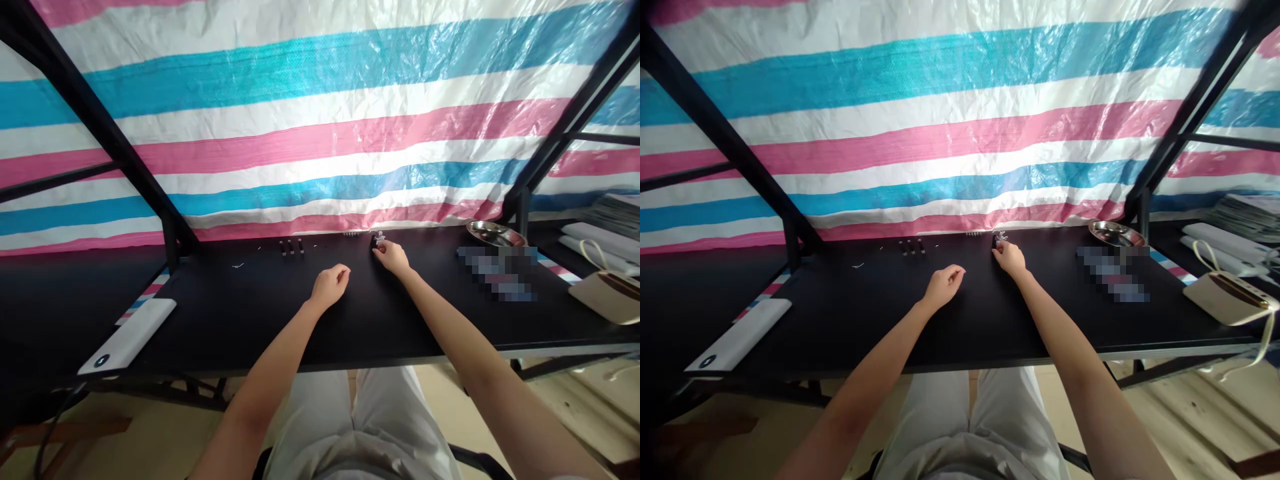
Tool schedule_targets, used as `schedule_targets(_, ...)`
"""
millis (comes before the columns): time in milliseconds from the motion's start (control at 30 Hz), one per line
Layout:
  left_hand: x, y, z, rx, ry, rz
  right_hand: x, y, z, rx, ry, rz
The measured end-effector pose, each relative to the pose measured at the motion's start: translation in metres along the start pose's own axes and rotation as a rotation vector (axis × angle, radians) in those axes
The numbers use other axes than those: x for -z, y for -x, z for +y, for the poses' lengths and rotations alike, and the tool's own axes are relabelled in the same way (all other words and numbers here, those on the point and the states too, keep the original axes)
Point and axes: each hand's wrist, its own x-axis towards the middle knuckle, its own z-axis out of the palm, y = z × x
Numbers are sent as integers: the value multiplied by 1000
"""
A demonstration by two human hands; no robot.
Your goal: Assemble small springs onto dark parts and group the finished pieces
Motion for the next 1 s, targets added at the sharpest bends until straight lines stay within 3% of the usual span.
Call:
schedule_targets(500,1,0,0,-9,-23,-6,9,-4,1,-24,126,-123)
schedule_targets(1000,1,0,0,-15,-26,-9,3,-2,9,-167,34,-30)
